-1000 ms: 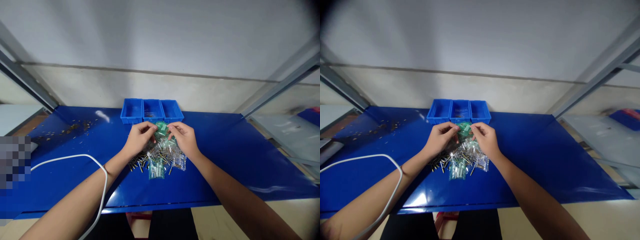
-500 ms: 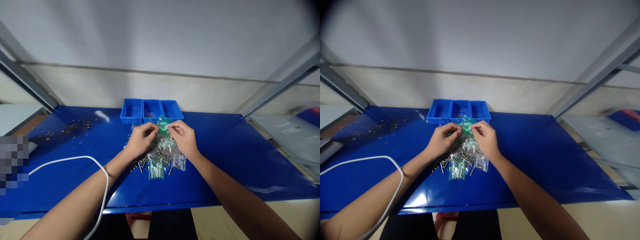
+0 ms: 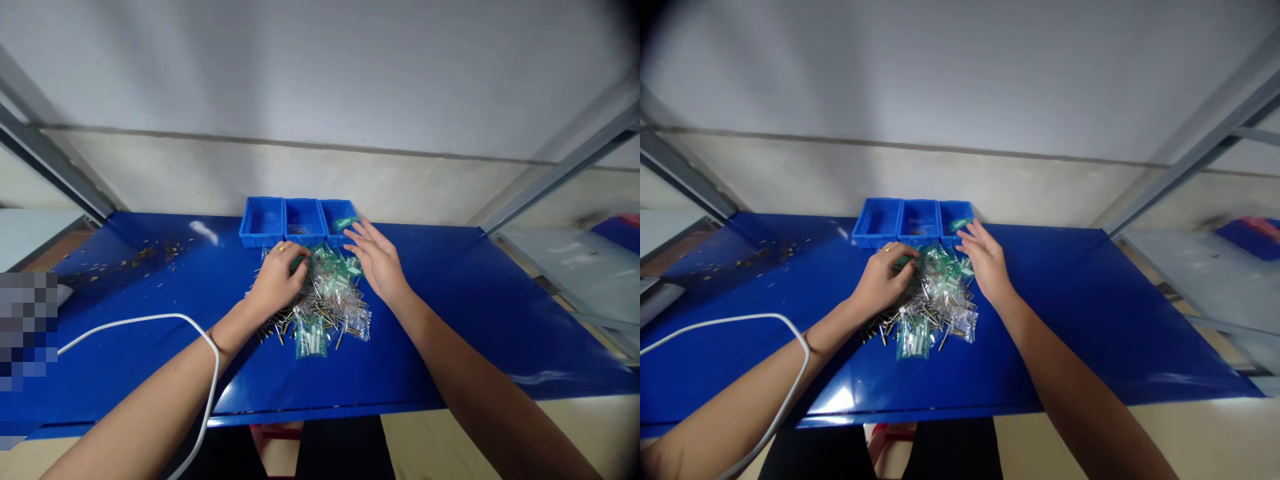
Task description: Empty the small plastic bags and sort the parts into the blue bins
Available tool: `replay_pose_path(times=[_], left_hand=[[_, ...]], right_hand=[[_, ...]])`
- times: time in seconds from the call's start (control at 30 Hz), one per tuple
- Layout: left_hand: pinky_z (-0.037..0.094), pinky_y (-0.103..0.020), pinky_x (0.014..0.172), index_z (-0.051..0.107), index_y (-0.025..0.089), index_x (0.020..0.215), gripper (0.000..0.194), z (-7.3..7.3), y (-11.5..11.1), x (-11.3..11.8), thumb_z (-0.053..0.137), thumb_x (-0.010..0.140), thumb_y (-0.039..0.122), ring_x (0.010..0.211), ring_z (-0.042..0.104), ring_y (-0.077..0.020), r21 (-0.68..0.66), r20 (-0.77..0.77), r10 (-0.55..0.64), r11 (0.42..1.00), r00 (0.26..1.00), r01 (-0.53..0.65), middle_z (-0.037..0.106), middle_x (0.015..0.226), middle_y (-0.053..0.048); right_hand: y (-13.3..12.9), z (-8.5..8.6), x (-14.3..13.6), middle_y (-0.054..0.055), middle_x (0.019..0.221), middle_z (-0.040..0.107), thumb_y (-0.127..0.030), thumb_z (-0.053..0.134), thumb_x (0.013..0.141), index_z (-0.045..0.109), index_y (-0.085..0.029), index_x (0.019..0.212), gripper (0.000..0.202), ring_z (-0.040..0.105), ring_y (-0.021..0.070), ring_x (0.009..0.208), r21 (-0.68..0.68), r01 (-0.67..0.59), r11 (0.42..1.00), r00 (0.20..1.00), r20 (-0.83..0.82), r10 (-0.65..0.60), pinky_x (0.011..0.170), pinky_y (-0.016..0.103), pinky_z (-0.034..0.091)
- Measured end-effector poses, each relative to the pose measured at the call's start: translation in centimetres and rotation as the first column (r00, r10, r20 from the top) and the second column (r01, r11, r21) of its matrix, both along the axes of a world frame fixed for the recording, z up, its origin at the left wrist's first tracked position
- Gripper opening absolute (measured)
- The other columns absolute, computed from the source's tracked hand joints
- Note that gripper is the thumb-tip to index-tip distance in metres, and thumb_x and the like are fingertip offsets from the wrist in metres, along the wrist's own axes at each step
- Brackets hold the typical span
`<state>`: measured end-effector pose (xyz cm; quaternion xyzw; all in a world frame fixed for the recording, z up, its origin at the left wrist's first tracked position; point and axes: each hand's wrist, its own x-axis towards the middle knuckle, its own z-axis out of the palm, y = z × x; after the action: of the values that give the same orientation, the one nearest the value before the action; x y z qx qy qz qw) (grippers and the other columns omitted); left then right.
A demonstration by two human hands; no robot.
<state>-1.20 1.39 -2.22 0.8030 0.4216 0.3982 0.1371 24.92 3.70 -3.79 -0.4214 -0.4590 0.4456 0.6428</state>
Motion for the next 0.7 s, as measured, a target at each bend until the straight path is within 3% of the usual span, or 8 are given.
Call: replay_pose_path(times=[0.1, 0.23, 0.3, 0.43, 0.57, 0.7], left_hand=[[0.064, -0.061, 0.113, 0.081, 0.021, 0.125, 0.024, 0.2, -0.2, 0.0, 0.062, 0.111, 0.025, 0.124, 0.077, -0.0368, -0.012, -0.101, -0.048, 0.999, 0.994, 0.047, 0.085, 0.128, -0.015], [0.058, -0.069, 0.124, 0.077, 0.021, 0.147, 0.04, 0.6, -0.6, 0.0, 0.068, 0.11, 0.032, 0.146, 0.069, -0.0427, -0.01, -0.246, -0.195, 0.98, 0.949, 0.199, 0.078, 0.156, -0.019], [0.055, -0.071, 0.127, 0.074, 0.02, 0.153, 0.046, 0.7, -0.6, -0.1, 0.069, 0.109, 0.032, 0.154, 0.066, -0.0442, -0.017, -0.304, -0.231, 0.971, 0.924, 0.237, 0.076, 0.16, -0.02], [0.057, -0.067, 0.123, 0.074, 0.018, 0.154, 0.044, 0.6, -0.4, -0.1, 0.064, 0.113, 0.03, 0.149, 0.069, -0.0426, -0.021, -0.343, -0.222, 0.973, 0.913, 0.229, 0.079, 0.154, -0.022], [0.059, -0.061, 0.116, 0.08, 0.02, 0.138, 0.031, 0.4, -0.2, 0.0, 0.06, 0.115, 0.024, 0.135, 0.074, -0.0387, 0.021, -0.31, -0.203, 0.975, 0.929, 0.22, 0.085, 0.138, -0.019], [0.059, -0.055, 0.107, 0.081, 0.022, 0.125, 0.024, 0.2, 0.0, 0.1, 0.059, 0.117, 0.024, 0.125, 0.076, -0.0357, 0.065, -0.244, -0.179, 0.978, 0.953, 0.2, 0.087, 0.122, -0.016]], right_hand=[[0.0, 0.0, -0.1, 0.015, 0.167, 0.075, -0.037, 0.09, 0.088, 0.083, -0.03, 0.148, 0.06, 0.08, 0.0363, 0.142, -0.003, 0.03, 1.0, 0.999, 0.042, -0.03, 0.106, 0.05, 0.072], [-0.6, 0.5, -0.3, 0.01, 0.124, 0.091, -0.032, 0.084, 0.089, 0.09, -0.026, 0.114, 0.026, 0.084, 0.0259, 0.094, -0.01, 0.063, 0.998, 0.974, 0.22, -0.06, 0.079, 0.04, 0.069], [-0.9, 0.5, -0.5, 0.008, 0.106, 0.09, -0.032, 0.081, 0.09, 0.089, -0.025, 0.104, 0.017, 0.081, 0.0241, 0.083, 0.006, 0.047, 0.999, 0.958, 0.281, -0.047, 0.073, 0.038, 0.065], [-1.1, 0.0, -1.0, 0.004, 0.091, 0.085, -0.035, 0.079, 0.094, 0.085, -0.026, 0.097, 0.011, 0.082, 0.0261, 0.086, 0.041, 0.033, 0.999, 0.938, 0.343, -0.045, 0.083, 0.041, 0.067], [-1.4, -0.3, -1.3, 0.004, 0.097, 0.086, -0.036, 0.079, 0.098, 0.084, -0.028, 0.098, 0.01, 0.083, 0.0272, 0.095, 0.09, -0.007, 0.996, 0.914, 0.405, -0.03, 0.094, 0.045, 0.066], [-2.1, 0.3, -1.5, 0.006, 0.106, 0.086, -0.035, 0.08, 0.099, 0.086, -0.029, 0.101, 0.009, 0.08, 0.0272, 0.096, 0.162, -0.089, 0.983, 0.866, 0.5, -0.004, 0.092, 0.045, 0.064]])
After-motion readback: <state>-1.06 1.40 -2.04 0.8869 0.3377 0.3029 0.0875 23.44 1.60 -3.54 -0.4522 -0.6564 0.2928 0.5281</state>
